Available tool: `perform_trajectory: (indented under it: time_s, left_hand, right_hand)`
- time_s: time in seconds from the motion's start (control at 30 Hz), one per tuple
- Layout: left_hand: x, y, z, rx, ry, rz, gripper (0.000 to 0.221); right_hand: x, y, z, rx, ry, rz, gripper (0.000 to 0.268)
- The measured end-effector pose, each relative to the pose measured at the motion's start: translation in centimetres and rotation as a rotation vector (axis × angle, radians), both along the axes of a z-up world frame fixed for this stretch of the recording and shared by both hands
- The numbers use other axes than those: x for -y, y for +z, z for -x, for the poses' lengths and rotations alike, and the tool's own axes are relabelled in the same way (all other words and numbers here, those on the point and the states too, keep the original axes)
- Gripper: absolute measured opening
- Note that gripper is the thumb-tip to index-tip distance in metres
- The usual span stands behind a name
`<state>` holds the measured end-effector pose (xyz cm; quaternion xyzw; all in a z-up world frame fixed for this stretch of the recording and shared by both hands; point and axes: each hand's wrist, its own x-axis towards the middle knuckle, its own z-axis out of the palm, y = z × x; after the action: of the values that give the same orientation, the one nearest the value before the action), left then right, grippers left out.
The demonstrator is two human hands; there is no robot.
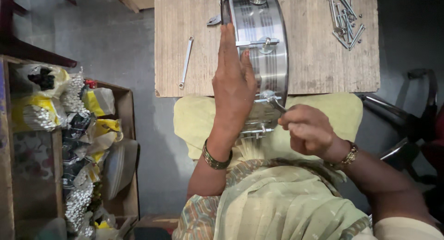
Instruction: The person assembles a drum by placing its hardware and shell onto a workbench, then tightens the metal rim using a wrench and a screwdriver.
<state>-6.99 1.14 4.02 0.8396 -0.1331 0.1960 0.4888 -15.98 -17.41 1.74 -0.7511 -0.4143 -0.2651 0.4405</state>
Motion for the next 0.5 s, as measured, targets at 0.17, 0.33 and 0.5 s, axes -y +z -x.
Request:
perform_trajectory:
  time_s: [0.17, 0.33, 0.5]
  left_hand:
    - [0.0, 0.1, -0.1, 0.020, 0.006, -0.052, 0.057]
    - [0.2, 0.0, 0.3, -0.003, -0.014, -0.046, 0.059]
    - [-0.2, -0.4, 0.8, 0.039, -0.014, -0.052, 0.055]
  right_hand:
    - [-1.1, 0.5, -0.9, -0.284, -0.107, -0.190, 0.031]
    - [-2.0, 5.7, -4.5, -0.940, -0.212, -0.303, 0.033]
    - [-1.3, 7.1, -4.6, -0.926, -0.134, -0.381, 0.029]
